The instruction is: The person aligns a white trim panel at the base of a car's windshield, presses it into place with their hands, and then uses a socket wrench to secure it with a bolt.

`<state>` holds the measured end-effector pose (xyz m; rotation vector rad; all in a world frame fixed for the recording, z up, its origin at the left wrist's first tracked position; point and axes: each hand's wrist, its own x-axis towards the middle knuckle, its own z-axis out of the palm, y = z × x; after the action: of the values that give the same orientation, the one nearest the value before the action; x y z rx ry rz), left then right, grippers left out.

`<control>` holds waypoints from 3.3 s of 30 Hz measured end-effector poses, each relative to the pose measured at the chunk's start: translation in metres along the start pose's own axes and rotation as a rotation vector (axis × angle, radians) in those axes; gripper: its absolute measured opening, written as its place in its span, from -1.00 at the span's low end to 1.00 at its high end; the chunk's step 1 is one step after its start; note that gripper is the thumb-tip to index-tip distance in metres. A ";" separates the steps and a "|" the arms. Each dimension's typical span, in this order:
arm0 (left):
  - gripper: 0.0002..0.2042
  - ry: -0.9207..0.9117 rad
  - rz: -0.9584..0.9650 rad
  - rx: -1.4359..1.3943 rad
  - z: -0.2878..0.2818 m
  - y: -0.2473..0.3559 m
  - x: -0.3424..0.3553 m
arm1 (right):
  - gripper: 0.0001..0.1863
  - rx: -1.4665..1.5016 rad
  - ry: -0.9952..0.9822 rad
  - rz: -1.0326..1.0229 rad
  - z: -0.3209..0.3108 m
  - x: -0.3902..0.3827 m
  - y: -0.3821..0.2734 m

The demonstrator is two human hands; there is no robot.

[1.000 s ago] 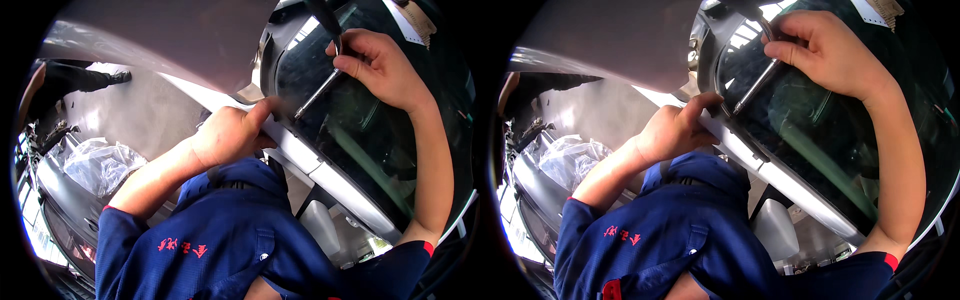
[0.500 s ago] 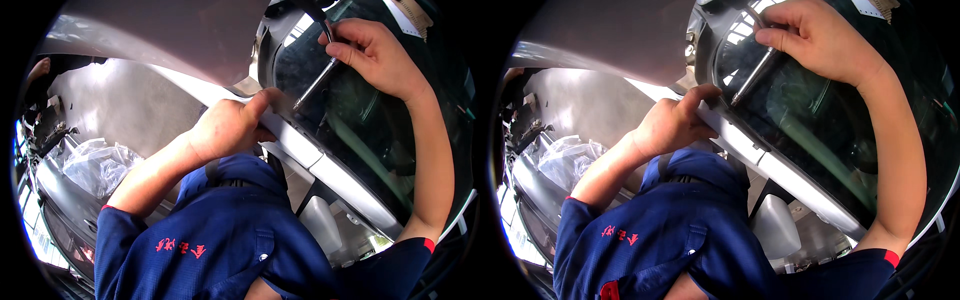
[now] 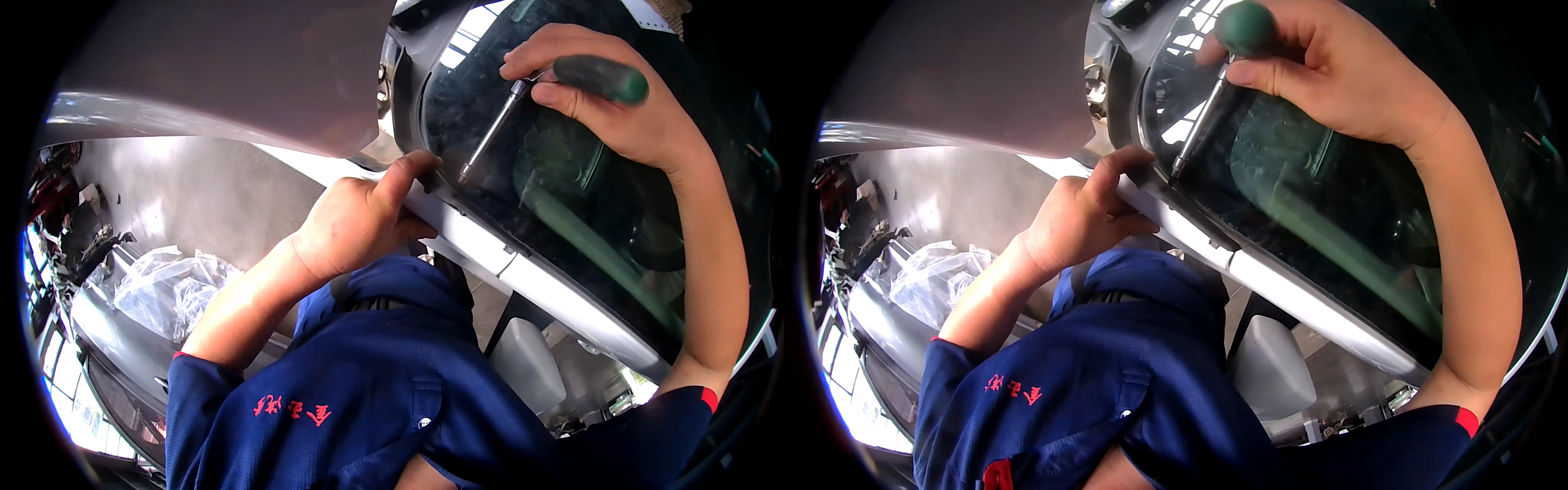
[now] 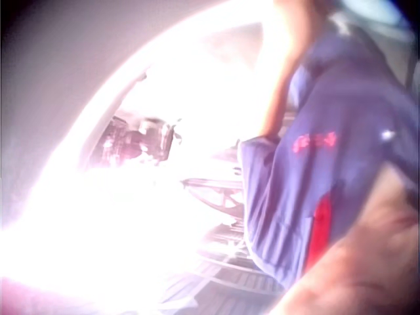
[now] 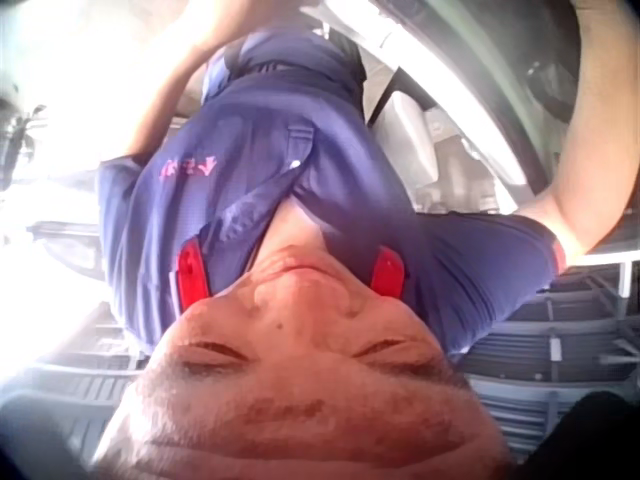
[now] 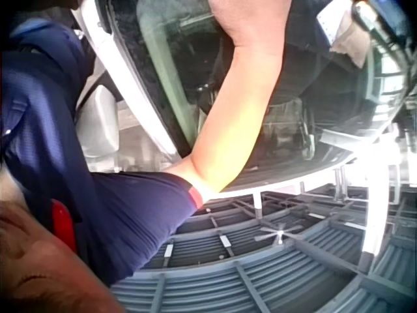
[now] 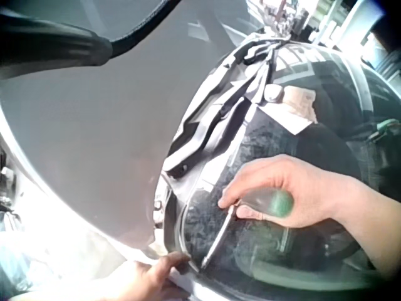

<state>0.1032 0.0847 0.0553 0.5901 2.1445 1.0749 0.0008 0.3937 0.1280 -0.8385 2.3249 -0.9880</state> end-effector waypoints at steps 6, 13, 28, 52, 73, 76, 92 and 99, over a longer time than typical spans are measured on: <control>-0.19 -0.009 0.007 -0.004 -0.001 -0.002 0.000 | -0.77 0.025 -0.249 0.454 -0.025 0.032 -0.034; -0.20 -0.044 -0.029 0.014 -0.001 0.004 0.002 | -0.75 0.187 0.087 0.248 0.009 -0.009 0.003; -0.23 -0.009 0.002 -0.009 -0.003 0.003 0.002 | -0.76 0.192 0.046 0.285 0.003 0.002 -0.001; -0.15 -0.016 -0.062 0.038 0.002 0.004 -0.001 | -0.76 -0.111 0.116 0.229 0.007 0.014 -0.023; -0.16 -0.041 -0.058 0.024 -0.001 0.005 -0.003 | -0.75 -0.218 0.073 0.152 0.000 0.020 -0.038; -0.16 -0.045 -0.057 0.012 0.000 0.004 -0.003 | -0.75 0.091 0.195 0.262 0.022 -0.003 -0.011; -0.15 0.011 -0.017 0.088 0.014 -0.002 -0.001 | -0.67 -0.176 0.247 0.048 0.032 -0.002 -0.003; -0.14 0.006 -0.003 0.081 0.016 -0.006 -0.002 | -0.62 -0.347 0.005 0.289 0.019 0.027 -0.035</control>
<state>0.1154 0.0887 0.0442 0.6211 2.2019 0.9932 0.0058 0.3466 0.1371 -0.5968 2.5696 -0.4735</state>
